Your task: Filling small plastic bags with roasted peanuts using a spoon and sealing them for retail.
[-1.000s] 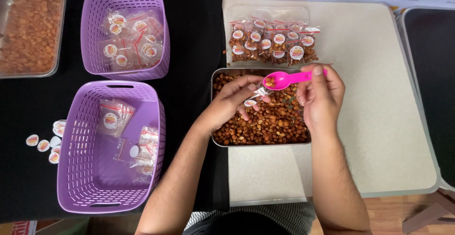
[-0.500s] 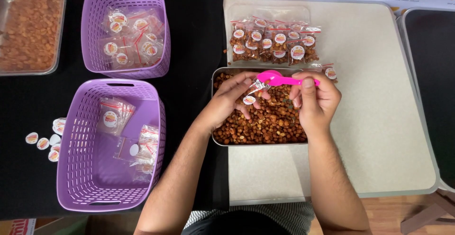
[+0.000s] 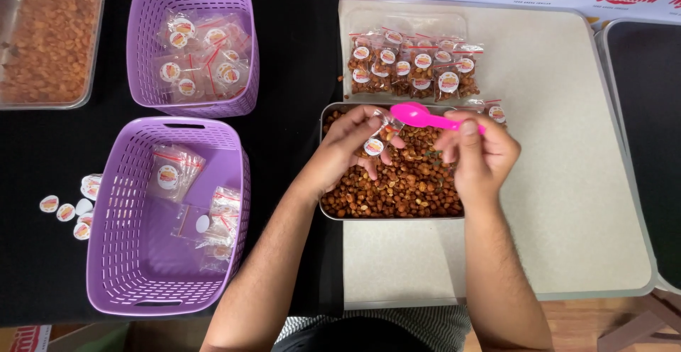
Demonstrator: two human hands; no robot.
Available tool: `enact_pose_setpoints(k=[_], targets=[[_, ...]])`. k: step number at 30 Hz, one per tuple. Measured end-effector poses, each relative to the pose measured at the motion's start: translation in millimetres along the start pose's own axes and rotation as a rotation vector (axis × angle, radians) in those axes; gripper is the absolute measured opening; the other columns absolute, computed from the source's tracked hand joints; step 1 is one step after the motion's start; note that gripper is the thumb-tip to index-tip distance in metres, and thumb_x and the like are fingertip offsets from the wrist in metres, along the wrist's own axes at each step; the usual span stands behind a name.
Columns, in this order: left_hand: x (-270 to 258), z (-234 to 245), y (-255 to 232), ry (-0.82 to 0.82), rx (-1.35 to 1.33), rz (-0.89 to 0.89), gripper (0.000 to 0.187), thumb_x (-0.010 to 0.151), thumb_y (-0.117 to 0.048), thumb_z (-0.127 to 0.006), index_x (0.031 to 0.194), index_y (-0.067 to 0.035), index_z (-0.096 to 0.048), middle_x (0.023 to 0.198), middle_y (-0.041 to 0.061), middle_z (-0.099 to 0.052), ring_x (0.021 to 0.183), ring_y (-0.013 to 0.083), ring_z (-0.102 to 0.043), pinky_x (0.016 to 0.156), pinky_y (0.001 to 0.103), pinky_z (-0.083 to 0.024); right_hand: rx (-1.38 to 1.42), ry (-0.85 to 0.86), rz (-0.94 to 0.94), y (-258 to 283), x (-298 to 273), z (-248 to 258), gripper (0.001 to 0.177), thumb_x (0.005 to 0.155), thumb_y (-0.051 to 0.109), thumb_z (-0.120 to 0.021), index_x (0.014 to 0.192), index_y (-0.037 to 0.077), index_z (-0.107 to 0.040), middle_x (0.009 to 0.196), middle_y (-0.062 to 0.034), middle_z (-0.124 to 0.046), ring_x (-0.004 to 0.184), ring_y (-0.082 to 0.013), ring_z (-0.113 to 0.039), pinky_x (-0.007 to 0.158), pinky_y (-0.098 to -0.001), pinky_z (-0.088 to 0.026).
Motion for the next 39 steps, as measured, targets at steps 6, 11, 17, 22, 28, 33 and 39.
enact_pose_setpoints(k=[6, 11, 17, 22, 28, 33, 39], targets=[[0, 6, -6, -0.074, 0.014, -0.051, 0.025, 0.098, -0.014, -0.067, 0.113, 0.005, -0.058, 0.086, 0.026, -0.071, 0.067, 0.0315, -0.075, 0.049, 0.041, -0.065, -0.058, -0.096, -0.111, -16, 16, 25, 0.028, 0.112, 0.016, -0.054, 0.100, -0.004, -0.069, 0.051, -0.0051, -0.042, 0.044, -0.0074, -0.037, 0.044, -0.0188, -0.032], [-2, 12, -6, -0.136, 0.004, -0.025, 0.018, 0.098, -0.012, -0.063, 0.107, 0.004, -0.061, 0.085, 0.026, -0.072, 0.071, 0.0327, -0.077, 0.056, 0.045, -0.066, -0.212, -0.019, -0.256, -40, 23, 36, 0.021, 0.109, 0.011, -0.061, 0.096, 0.002, -0.074, 0.051, -0.0023, -0.043, 0.046, -0.0044, -0.037, 0.044, -0.0180, -0.032], [-2, 15, -9, -0.202, -0.038, -0.024, 0.019, 0.100, -0.014, -0.060, 0.107, 0.004, -0.060, 0.081, 0.021, -0.070, 0.067, 0.0273, -0.075, 0.055, 0.041, -0.067, -0.555, 0.027, -0.413, -82, 19, 68, 0.010, 0.102, 0.016, -0.070, 0.095, 0.015, -0.077, 0.059, -0.0019, -0.054, 0.054, -0.0064, -0.046, 0.051, -0.0216, -0.039], [-3, 13, -12, -0.198, 0.002, -0.046, 0.020, 0.098, -0.015, -0.066, 0.104, 0.004, -0.062, 0.075, 0.017, -0.067, 0.058, 0.0237, -0.071, 0.047, 0.038, -0.065, -0.714, 0.016, -0.390, -64, 20, 70, 0.007, 0.098, 0.016, -0.074, 0.103, 0.013, -0.078, 0.076, -0.0057, -0.065, 0.063, -0.0115, -0.055, 0.060, -0.0266, -0.046], [-1, 18, -5, -0.230, -0.008, -0.042, 0.015, 0.094, -0.008, -0.070, 0.101, 0.005, -0.068, 0.083, 0.021, -0.072, 0.068, 0.0265, -0.076, 0.058, 0.044, -0.067, -0.829, 0.009, -0.359, -73, 21, 81, 0.014, 0.097, 0.018, -0.077, 0.105, 0.008, -0.079, 0.085, -0.0107, -0.068, 0.068, -0.0204, -0.062, 0.062, -0.0328, -0.050], [3, 23, 6, -0.222, 0.042, -0.045, 0.015, 0.093, -0.009, -0.073, 0.099, 0.005, -0.072, 0.086, 0.019, -0.075, 0.074, 0.0185, -0.074, 0.069, 0.035, -0.067, -0.837, 0.039, -0.465, -85, 17, 83, 0.009, 0.097, 0.021, -0.076, 0.100, 0.014, -0.080, 0.075, -0.0051, -0.067, 0.066, -0.0168, -0.060, 0.061, -0.0324, -0.049], [6, 32, 16, -0.265, 0.018, -0.076, 0.020, 0.081, -0.004, -0.086, 0.092, 0.006, -0.073, 0.091, 0.019, -0.075, 0.074, 0.0192, -0.075, 0.066, 0.035, -0.068, -0.924, 0.022, -0.360, -59, 22, 77, 0.013, 0.096, 0.024, -0.076, 0.106, 0.016, -0.078, 0.092, -0.0055, -0.071, 0.085, -0.0237, -0.067, 0.073, -0.0348, -0.055]])
Point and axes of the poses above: each hand's wrist, its own x-axis towards the middle knuckle, its own z-axis out of the back of the hand, y = z × x, the point moved 9 cm from there along x, towards the middle knuckle
